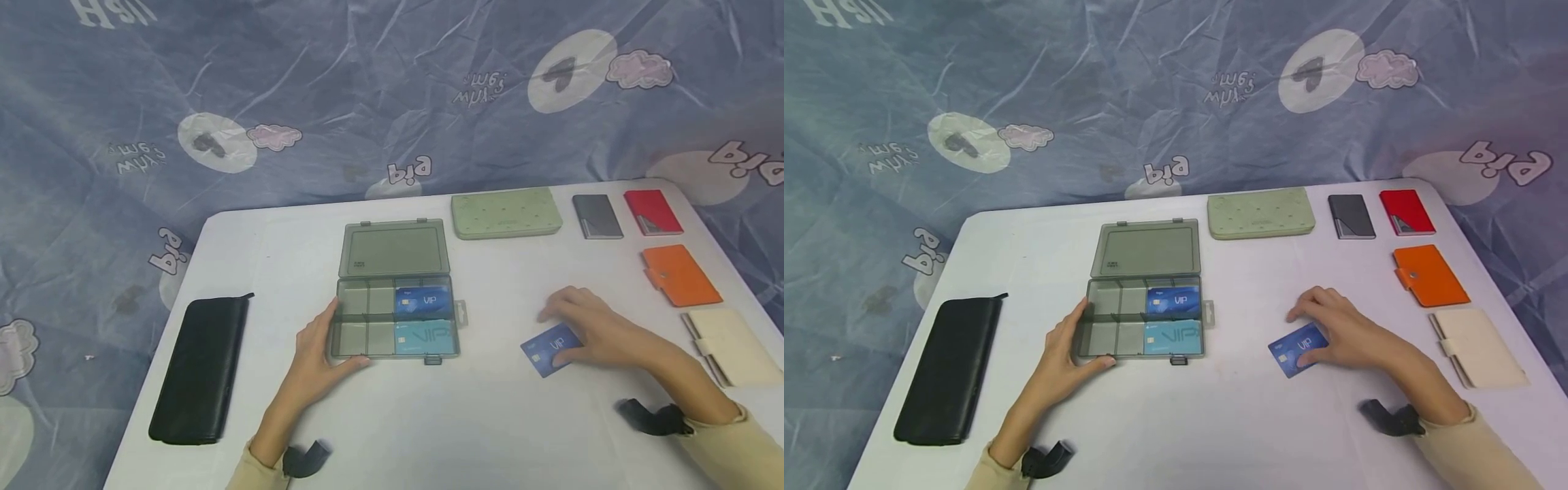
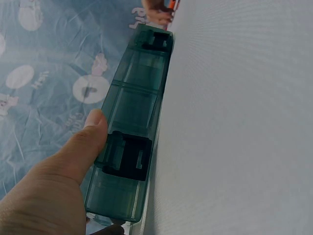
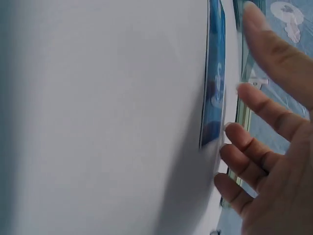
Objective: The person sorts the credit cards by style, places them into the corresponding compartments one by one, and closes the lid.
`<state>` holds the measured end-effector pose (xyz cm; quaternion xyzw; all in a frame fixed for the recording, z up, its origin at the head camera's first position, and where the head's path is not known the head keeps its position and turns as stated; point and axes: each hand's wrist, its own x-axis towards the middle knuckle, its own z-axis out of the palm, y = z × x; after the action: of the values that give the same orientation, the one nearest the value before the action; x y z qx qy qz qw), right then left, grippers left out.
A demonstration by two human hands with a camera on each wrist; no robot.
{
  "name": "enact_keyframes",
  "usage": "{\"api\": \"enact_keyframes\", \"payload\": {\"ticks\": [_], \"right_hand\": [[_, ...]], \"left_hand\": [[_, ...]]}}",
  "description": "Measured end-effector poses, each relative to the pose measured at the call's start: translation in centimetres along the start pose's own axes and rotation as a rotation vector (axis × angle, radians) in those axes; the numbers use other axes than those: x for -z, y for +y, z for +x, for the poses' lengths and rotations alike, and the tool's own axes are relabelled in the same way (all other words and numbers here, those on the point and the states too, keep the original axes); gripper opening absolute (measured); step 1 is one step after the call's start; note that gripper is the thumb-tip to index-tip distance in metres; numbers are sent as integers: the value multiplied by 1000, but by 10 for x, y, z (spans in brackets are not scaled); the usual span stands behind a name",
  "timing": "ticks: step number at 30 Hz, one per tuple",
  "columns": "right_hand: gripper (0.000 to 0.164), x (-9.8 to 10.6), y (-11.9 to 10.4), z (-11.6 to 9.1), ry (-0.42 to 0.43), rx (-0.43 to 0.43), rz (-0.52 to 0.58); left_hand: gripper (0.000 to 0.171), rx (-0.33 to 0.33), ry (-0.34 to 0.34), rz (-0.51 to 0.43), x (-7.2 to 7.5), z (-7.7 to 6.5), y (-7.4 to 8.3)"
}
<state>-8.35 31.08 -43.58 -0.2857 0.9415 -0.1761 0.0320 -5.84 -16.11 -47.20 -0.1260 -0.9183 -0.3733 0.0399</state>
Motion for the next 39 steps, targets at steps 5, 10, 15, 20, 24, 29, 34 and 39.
{"api": "enact_keyframes", "payload": {"ticks": [5,10,15,20,24,29,34,39], "right_hand": [[67,1,2,-10,27,-2,-56],[61,1,-2,-7,4,-20,-66],[59,-1,-1,-1,-13,-43,-58],[56,-3,-1,6,-18,-154,-8],[60,-2,-4,14,-34,-230,37],[63,-2,-6,20,-55,-179,54],[67,-4,-2,21,-81,-173,86],[66,-3,0,24,-56,-148,78]], "left_hand": [[108,5,-1,3,0,0,0],[108,2,1,0,0,1,0],[108,-3,0,7,-1,0,-1],[107,7,-4,1,-1,-1,-1],[106,8,-3,0,-1,-1,-1],[106,11,-3,3,-1,-2,-2],[106,1,1,6,-2,-1,-2],[106,-13,6,12,-1,-1,-2]]}}
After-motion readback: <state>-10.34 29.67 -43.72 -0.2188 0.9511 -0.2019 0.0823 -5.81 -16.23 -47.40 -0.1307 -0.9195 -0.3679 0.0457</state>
